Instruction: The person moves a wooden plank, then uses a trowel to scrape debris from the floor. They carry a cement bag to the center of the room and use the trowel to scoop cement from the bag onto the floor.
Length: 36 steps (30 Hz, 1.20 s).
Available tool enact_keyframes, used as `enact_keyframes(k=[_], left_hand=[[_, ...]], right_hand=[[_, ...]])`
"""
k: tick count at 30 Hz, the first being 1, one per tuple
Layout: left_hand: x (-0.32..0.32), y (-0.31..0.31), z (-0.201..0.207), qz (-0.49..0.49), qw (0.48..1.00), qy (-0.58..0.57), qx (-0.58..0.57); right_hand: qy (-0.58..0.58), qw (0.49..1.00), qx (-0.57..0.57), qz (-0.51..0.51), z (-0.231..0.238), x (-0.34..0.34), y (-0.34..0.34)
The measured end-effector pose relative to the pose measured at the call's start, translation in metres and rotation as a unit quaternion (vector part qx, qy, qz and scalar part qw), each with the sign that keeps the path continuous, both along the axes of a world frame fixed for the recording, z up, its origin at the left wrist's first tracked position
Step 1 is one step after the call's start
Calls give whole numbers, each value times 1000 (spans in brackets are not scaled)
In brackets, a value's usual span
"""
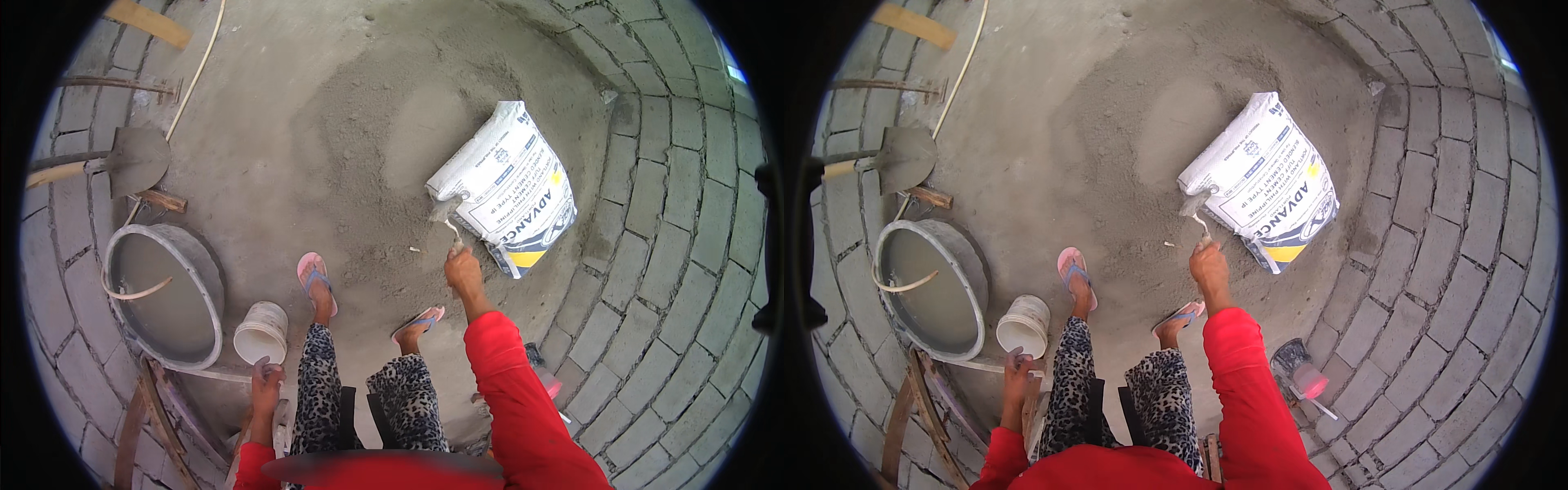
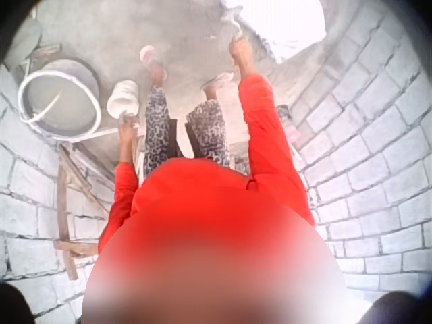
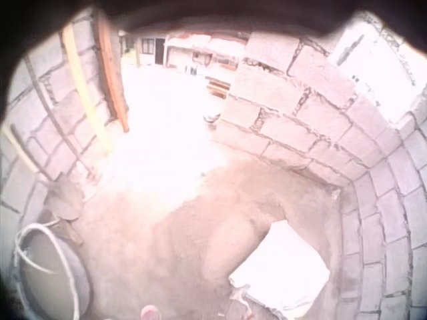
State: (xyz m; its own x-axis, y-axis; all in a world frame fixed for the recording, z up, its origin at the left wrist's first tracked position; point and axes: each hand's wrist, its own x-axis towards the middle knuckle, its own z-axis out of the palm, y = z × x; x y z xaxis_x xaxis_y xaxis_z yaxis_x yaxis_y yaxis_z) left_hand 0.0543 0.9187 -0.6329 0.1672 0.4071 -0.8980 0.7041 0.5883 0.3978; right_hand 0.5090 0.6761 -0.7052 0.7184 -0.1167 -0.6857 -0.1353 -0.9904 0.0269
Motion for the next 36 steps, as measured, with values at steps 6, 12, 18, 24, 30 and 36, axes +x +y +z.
enact_keyframes(k=[6, 12, 18, 24, 30, 36], left_hand=[[25, -7, 8, -82, 995, -54, 14], [16, -6, 4, -60, 998, 11, 16], [13, -21, 12, -61, 998, 5, -1], [106, -53, -34, -156, 986, -54, -36], [326, -145, -154, -352, 923, -156, 0], [378, -222, -203, -298, 951, -65, -46]], right_hand=[[-12, 1000, -7, -7, -4, -51, 4], [-36, 997, 18, -72, -87, -69, 20], [-32, 919, 231, -319, -105, -85, -4], [90, 734, 407, -536, -67, -94, -30], [50, 730, 438, -522, -84, -124, -38], [-25, 805, 393, -443, -135, -147, -51]])
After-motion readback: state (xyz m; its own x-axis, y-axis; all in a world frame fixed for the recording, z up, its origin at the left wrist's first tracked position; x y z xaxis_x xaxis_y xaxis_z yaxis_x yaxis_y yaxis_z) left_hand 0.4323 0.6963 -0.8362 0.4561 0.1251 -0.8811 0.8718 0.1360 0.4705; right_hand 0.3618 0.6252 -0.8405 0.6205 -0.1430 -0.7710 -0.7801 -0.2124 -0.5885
